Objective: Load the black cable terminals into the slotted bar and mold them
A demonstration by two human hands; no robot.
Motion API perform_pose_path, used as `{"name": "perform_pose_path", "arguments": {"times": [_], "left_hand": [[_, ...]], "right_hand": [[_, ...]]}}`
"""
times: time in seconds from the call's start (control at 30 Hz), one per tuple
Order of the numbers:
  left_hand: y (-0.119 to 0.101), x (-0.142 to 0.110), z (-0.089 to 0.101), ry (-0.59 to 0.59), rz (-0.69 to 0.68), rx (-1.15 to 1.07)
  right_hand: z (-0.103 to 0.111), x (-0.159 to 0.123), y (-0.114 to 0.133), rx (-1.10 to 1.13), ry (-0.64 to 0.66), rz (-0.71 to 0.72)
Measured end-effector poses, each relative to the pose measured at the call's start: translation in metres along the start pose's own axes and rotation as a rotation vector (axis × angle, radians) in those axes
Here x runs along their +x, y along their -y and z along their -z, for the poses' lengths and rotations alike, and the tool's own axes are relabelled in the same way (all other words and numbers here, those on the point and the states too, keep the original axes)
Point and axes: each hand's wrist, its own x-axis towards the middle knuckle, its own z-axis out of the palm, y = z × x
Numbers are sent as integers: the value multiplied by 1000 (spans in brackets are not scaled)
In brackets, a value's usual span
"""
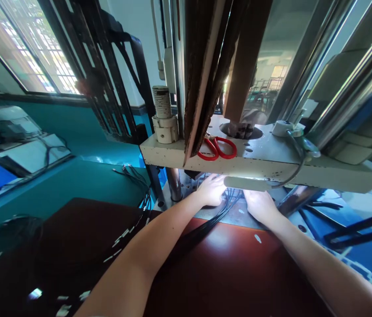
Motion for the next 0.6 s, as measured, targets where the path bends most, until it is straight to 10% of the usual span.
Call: {"name": "perform_pose_path", "arguments": {"times": [0.6], "left_hand": [[1, -1, -4, 2, 17, -72]], "right_hand": [[3, 26, -11, 151, 172, -84]]}}
